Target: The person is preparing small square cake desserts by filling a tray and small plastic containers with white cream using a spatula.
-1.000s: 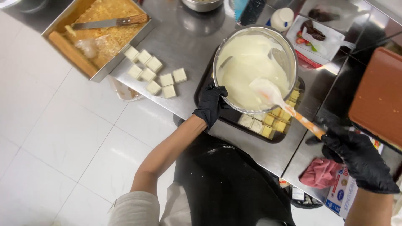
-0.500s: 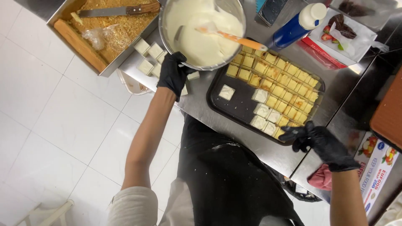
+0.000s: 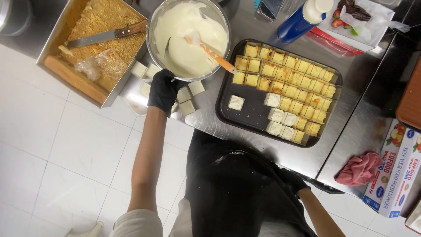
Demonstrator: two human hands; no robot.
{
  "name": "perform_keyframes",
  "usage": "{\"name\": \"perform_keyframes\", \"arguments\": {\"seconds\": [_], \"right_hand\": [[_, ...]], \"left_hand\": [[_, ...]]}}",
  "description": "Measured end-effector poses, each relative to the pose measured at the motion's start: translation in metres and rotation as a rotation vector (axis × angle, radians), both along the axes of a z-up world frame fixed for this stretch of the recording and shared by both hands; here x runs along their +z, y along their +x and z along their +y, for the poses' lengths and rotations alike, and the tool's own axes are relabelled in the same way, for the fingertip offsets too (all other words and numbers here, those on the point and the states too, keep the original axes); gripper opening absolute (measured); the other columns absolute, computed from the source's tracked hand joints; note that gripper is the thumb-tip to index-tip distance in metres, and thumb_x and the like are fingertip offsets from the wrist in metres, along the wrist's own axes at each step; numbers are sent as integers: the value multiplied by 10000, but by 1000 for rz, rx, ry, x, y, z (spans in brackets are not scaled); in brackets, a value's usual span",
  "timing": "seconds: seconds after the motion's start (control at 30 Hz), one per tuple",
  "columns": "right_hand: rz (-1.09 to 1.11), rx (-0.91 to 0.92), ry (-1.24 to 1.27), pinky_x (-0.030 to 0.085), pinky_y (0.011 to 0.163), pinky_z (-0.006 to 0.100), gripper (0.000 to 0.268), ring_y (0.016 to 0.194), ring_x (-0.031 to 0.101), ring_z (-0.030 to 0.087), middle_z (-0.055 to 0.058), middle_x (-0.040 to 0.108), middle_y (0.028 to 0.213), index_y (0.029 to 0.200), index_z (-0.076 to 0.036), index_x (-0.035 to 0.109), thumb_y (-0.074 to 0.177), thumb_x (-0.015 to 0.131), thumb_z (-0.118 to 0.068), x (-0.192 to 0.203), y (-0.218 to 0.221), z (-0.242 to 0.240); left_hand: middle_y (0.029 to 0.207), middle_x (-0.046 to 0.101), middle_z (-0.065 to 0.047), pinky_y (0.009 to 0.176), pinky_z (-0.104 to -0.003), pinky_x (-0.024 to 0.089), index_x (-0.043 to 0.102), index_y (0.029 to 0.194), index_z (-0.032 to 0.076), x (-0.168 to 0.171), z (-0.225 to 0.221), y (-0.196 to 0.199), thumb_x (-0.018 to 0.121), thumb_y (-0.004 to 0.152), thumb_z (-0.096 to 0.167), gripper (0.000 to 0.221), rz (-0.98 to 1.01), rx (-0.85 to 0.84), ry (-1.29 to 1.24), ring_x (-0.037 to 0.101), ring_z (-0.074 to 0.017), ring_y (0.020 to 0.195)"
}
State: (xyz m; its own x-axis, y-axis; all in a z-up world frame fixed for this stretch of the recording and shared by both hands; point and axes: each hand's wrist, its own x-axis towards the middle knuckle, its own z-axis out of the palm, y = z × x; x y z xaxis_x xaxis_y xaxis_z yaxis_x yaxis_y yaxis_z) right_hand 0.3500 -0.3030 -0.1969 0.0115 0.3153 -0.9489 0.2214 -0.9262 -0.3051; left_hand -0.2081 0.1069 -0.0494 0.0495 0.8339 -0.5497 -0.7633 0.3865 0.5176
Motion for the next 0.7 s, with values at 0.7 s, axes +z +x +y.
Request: {"name": "perform_keyframes", "arguments": {"seconds": [0.7], "right_hand": [[174,-117,270,567,794,315,425,938,714,194,71,774,1180,1345,-111,681,992,486,-243,220,-80,107]], "left_hand": [[1341,568,-205,972,-464,520,499,1378,52,-101,-92,170,875,733,317,792,1523,-755,767,599,-399,1189]]}}
